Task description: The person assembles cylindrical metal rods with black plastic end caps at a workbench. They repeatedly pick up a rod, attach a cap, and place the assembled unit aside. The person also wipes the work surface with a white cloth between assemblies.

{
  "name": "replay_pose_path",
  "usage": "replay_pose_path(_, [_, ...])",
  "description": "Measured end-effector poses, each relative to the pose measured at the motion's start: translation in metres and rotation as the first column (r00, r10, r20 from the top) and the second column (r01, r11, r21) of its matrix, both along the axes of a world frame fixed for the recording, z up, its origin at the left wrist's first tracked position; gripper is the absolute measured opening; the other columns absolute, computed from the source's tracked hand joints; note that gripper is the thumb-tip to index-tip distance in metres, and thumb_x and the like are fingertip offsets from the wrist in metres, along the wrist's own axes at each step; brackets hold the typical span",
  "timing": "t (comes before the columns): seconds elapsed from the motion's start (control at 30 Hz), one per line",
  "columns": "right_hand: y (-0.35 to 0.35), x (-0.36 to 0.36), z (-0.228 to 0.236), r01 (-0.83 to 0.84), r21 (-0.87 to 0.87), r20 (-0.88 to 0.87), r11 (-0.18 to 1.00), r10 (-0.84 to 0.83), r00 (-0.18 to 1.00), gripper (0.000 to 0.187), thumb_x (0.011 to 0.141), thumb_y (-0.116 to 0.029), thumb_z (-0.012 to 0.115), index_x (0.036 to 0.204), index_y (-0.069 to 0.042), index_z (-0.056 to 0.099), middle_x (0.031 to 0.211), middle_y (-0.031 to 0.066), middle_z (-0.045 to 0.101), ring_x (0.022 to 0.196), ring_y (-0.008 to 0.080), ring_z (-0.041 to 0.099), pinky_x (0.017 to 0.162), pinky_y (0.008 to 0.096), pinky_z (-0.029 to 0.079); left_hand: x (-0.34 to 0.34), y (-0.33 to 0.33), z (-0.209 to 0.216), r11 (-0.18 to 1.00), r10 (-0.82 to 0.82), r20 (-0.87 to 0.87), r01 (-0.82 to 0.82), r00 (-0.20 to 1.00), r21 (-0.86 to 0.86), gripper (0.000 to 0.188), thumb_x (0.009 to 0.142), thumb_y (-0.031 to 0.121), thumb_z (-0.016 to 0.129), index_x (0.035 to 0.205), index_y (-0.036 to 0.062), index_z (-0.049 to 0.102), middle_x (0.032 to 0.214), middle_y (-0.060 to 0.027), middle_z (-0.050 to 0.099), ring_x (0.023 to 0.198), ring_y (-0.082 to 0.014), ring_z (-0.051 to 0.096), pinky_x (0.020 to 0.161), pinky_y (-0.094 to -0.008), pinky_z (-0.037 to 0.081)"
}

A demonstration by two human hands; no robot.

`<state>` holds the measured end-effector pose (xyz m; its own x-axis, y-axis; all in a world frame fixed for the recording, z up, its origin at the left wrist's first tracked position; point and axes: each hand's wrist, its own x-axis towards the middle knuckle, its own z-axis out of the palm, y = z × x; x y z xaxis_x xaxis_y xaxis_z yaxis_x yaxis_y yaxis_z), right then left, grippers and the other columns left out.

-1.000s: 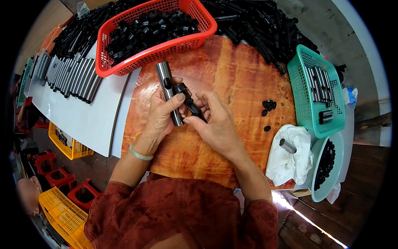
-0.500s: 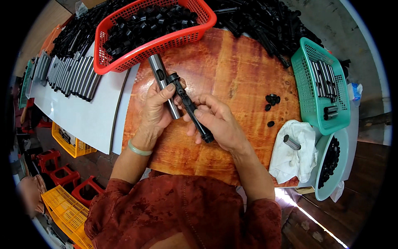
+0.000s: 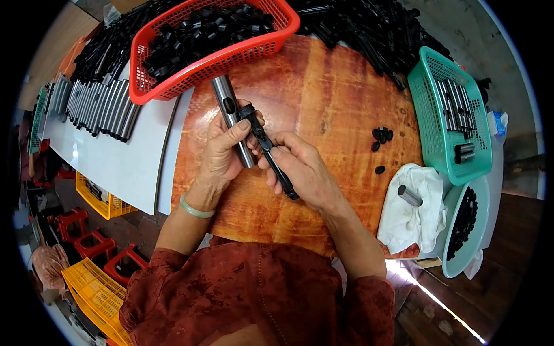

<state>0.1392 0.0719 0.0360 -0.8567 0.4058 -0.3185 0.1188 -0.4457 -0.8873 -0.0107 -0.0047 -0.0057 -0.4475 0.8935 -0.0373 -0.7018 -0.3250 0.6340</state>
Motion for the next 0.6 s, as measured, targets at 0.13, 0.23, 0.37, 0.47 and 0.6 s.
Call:
replay_pose_path(0.13, [-0.0017,-0.0023,-0.0019,0.036,0.014,-0.005,0.999,-0.035,0.999,0.026,0.094,-0.018,0.044,0.107,0.002,0.052,0.088,0.0068,0.058,0.065,0.0085,0.056,0.054,0.0203,0.047,0.0031,0.0006,0.0036,0.999,0.007,-0.085,-0.011,0.996,-0.044,0.034,0.08,0.007,0.069,0.107,0.0029,0.048,0.086,-0.0114,0.062,0.059,-0.0122,0.057,0.052,-0.0235,0.05])
replay_pose_path(0.23, [-0.0029,-0.0029,-0.002,0.051,0.035,0.001,0.998,-0.052,0.999,0.027,0.093,-0.019,0.044,0.105,0.003,0.053,0.087,0.0058,0.057,0.064,0.008,0.055,0.054,0.0209,0.046,0.0028,-0.0013,0.0032,0.998,-0.011,-0.166,0.001,0.986,-0.061,0.038,0.079,0.011,0.071,0.108,0.0027,0.048,0.088,-0.0117,0.062,0.065,-0.013,0.059,0.055,-0.0234,0.051])
replay_pose_path(0.37, [-0.0037,-0.0028,-0.0008,0.07,0.037,-0.014,0.997,-0.07,0.997,0.026,0.093,-0.022,0.043,0.1,0.002,0.053,0.086,0.0053,0.057,0.064,0.0078,0.055,0.054,0.021,0.046,0.0085,-0.0011,0.0074,0.997,0.006,-0.208,-0.023,0.978,-0.078,0.036,0.078,0.007,0.071,0.106,0.0017,0.05,0.084,-0.0091,0.063,0.063,-0.0118,0.059,0.055,-0.0232,0.049])
replay_pose_path(0.47, [-0.0039,-0.0027,-0.0035,0.061,0.03,-0.016,0.998,-0.06,0.998,0.025,0.093,-0.023,0.044,0.098,0.0,0.053,0.084,0.0042,0.057,0.064,0.0069,0.054,0.054,0.0203,0.046,0.0092,-0.0022,0.0075,0.998,-0.021,-0.229,0.009,0.973,-0.056,0.037,0.078,0.008,0.072,0.107,0.0014,0.05,0.085,-0.0089,0.063,0.065,-0.012,0.06,0.056,-0.0236,0.05])
replay_pose_path(0.6, [-0.0034,-0.0015,-0.0079,0.059,-0.065,-0.052,0.996,-0.062,0.997,0.025,0.092,-0.025,0.045,0.096,-0.001,0.054,0.081,0.0028,0.057,0.062,0.0055,0.052,0.052,0.0186,0.042,0.0079,-0.0034,0.0055,0.998,-0.014,-0.267,-0.005,0.963,-0.068,0.039,0.078,0.008,0.072,0.109,0.0013,0.049,0.085,-0.0083,0.063,0.067,-0.0123,0.06,0.058,-0.0238,0.05])
